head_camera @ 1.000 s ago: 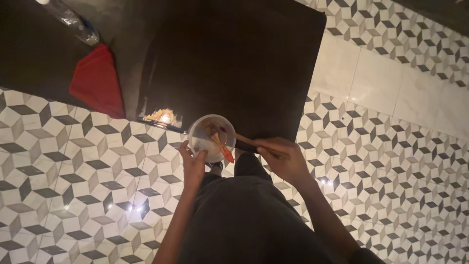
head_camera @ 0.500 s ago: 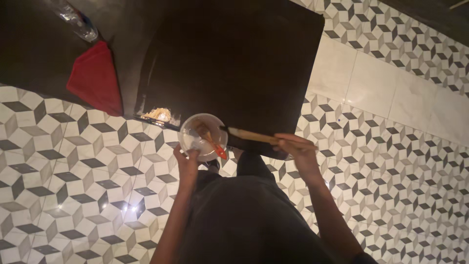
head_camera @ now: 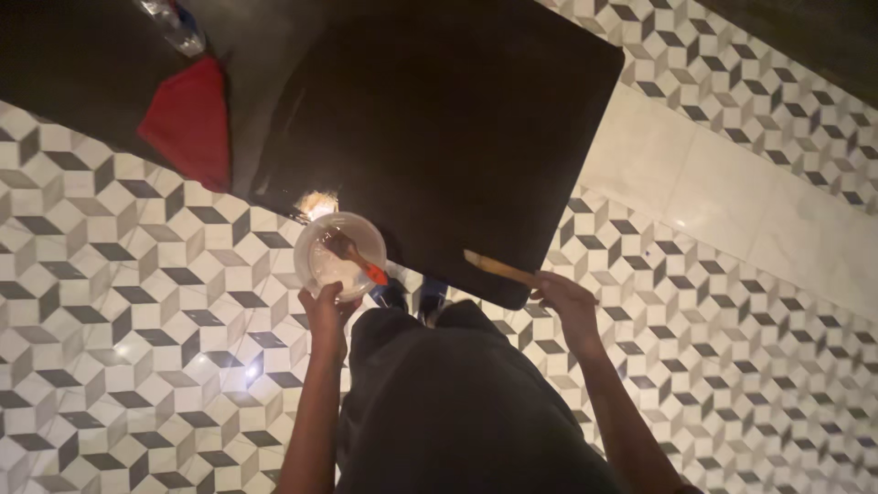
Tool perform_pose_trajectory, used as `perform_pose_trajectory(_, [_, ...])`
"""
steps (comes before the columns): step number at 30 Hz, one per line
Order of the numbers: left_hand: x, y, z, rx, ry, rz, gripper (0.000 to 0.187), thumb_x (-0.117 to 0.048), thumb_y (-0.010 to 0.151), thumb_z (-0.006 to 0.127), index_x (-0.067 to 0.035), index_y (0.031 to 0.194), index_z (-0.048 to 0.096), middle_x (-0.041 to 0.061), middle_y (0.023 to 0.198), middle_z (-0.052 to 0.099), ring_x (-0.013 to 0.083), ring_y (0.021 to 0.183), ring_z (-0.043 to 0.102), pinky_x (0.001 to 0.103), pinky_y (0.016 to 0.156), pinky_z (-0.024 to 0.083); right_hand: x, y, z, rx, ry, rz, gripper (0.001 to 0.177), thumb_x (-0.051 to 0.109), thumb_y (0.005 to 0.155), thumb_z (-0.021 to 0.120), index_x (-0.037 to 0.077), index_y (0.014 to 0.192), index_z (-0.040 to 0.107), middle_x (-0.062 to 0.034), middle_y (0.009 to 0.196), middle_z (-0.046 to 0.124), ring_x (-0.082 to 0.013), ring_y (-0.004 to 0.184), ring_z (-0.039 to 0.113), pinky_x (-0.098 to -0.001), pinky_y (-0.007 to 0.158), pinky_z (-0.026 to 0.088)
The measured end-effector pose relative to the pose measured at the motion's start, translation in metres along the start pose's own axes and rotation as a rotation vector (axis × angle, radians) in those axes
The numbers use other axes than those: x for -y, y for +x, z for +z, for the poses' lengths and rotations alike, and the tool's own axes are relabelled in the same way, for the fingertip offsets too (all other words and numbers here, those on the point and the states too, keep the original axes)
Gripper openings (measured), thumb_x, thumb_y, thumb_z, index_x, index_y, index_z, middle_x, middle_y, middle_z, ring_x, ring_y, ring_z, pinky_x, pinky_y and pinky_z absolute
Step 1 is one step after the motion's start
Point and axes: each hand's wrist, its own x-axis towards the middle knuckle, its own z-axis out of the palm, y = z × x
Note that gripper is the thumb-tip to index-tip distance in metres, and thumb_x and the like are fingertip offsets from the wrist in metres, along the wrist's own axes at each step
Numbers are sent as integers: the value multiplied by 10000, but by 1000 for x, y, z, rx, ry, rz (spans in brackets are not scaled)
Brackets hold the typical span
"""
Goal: The person cleans a dark tabletop using a wooden stick to scrape a small area, then sprays a cleaning solution and wipes the surface with a red cloth. The person moves the container and spray bottle aside to access the work area and continues wiping the table until the end of the clip.
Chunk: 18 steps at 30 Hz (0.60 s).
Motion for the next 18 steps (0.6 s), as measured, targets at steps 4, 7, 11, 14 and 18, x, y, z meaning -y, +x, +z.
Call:
perform_pose_trajectory(4, [8,-13,4,-49,-33,16,702,-181,863,613,15,1429,246,296,1280,505,370,972,696,420,820,631,-20,12,-9,90,-69,-21,362,173,999,631,-63,1267,695,-114,1023,771,-155,885,712,-284,791,555])
perform_pose_trajectory(7, [12,-18,9,-67,-42,22,695,-188,855,606,3,1417,244,279,1271,501,373,936,687,425,791,617,-30,24,-6,156,-82,8,366,169,991,631,-53,1277,686,-122,1056,788,-150,869,719,-287,787,555])
perform_pose_trajectory(11, [23,-32,15,-77,-73,18,691,-181,844,600,-12,1413,245,265,1271,504,359,919,688,426,797,612,-40,27,-4,231,-89,63,368,174,985,636,-41,1279,687,-129,1108,790,-144,850,723,-288,787,584])
perform_pose_trajectory(14, [27,-41,22,-62,-62,19,687,-193,858,592,-4,1426,255,276,1259,523,354,894,679,420,791,599,-46,33,-2,286,-89,44,378,184,988,638,-40,1290,677,-133,1123,789,-142,853,729,-288,791,610])
perform_pose_trajectory(18, [32,-52,30,-77,-65,-8,697,-198,855,592,-49,1447,256,211,1299,492,324,948,678,414,786,599,-51,38,0,316,-98,8,395,176,993,673,-59,1310,696,-186,1040,767,-162,843,726,-308,772,611])
